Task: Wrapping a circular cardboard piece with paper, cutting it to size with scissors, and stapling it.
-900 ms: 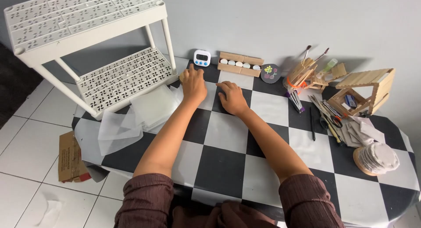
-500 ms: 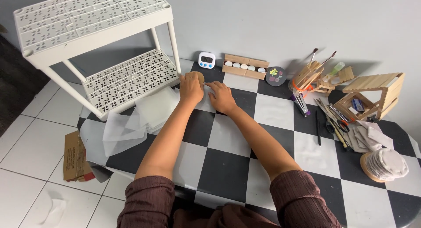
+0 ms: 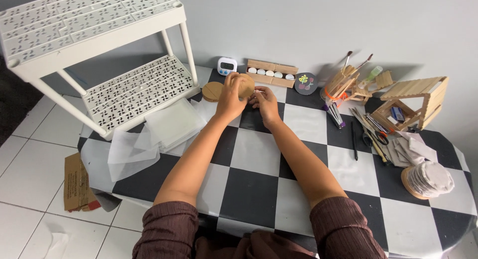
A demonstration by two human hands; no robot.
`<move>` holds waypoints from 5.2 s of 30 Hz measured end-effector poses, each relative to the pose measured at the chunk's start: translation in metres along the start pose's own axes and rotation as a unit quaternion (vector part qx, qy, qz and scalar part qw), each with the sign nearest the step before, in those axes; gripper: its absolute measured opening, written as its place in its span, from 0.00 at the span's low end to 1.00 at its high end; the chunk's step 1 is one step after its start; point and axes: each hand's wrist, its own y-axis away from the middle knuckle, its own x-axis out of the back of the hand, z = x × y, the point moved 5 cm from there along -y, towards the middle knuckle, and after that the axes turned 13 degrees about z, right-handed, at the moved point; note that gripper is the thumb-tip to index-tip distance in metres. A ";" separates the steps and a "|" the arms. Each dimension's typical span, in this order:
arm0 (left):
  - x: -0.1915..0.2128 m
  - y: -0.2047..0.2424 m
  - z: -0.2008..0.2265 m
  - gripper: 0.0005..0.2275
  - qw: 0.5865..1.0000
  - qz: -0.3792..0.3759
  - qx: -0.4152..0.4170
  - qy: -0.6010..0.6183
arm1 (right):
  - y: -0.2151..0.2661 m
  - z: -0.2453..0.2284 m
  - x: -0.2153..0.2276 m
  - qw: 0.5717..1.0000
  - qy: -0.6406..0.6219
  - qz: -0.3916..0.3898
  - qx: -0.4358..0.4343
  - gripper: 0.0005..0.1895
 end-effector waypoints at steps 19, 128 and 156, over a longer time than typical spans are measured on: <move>-0.126 0.030 -0.016 0.13 0.891 -0.040 0.275 0.360 | -0.025 0.014 0.131 0.986 -0.147 0.037 -0.074 0.02; 0.051 0.006 -0.023 0.09 0.999 -0.007 -0.038 0.012 | 0.037 -0.021 0.050 0.880 0.298 -0.022 0.369 0.05; 0.181 0.079 -0.090 0.07 0.969 -0.042 -0.063 -0.236 | 0.083 0.022 -0.173 0.860 0.442 -0.164 0.195 0.09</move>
